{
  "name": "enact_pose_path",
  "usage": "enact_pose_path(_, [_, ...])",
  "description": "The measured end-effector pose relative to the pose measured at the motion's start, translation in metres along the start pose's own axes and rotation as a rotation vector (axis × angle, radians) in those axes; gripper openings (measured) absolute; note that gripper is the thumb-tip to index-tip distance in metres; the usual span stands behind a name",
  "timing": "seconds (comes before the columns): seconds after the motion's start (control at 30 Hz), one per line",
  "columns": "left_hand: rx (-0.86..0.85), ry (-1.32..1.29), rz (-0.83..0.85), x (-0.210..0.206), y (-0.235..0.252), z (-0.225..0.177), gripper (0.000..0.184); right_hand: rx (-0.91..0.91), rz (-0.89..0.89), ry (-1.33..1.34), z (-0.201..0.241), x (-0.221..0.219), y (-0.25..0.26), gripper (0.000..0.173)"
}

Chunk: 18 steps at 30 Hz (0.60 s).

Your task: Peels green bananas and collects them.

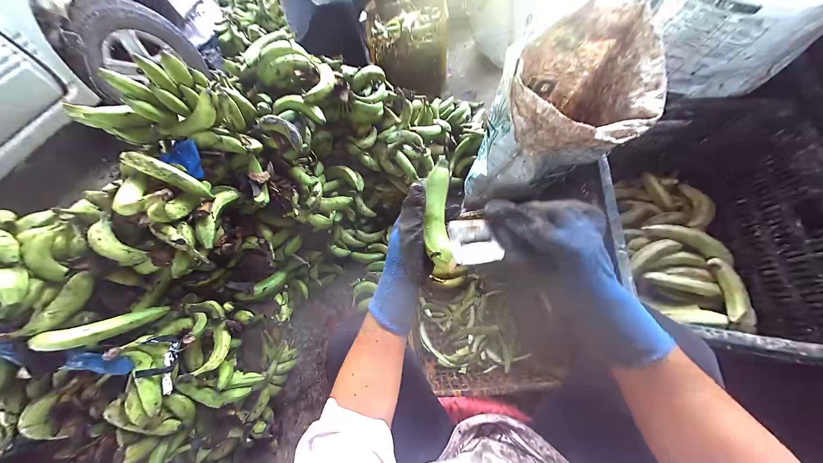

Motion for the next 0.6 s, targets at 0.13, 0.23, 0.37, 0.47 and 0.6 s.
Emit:
enact_pose_path(0.13, [0.035, -0.229, 0.204, -0.014, 0.017, 0.033, 0.05, -0.191, -0.048, -0.069, -0.011, -0.015, -0.003, 0.042])
enact_pose_path(0.23, [0.14, -0.313, 0.309, -0.026, 0.005, 0.054, 0.047, -0.501, -0.175, -0.175, -0.061, -0.004, 0.014, 0.058])
enact_pose_path(0.37, [0.033, -0.067, 0.075, -0.005, 0.008, 0.035, 0.043, -0.367, -0.137, -0.001, -0.038, -0.002, 0.002, 0.06])
enact_pose_path(0.47, [-0.141, 0.064, -0.088, 0.0, 0.006, 0.023, 0.041, -0.151, -0.021, 0.189, 0.009, -0.021, -0.024, 0.053])
enact_pose_path(0.6, [-0.057, -0.07, 0.206, -0.019, 0.009, 0.041, 0.04, -0.185, -0.183, 0.014, -0.012, -0.016, -0.009, 0.05])
Point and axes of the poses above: each hand's wrist, its own y-axis towards the middle knuckle, its own x-axis out of the back of the hand, z = x × y, the point moved 5 cm from there along y, towards the middle knuckle, and after that the axes turned 5 degrees about z, right-handed, at the moved point
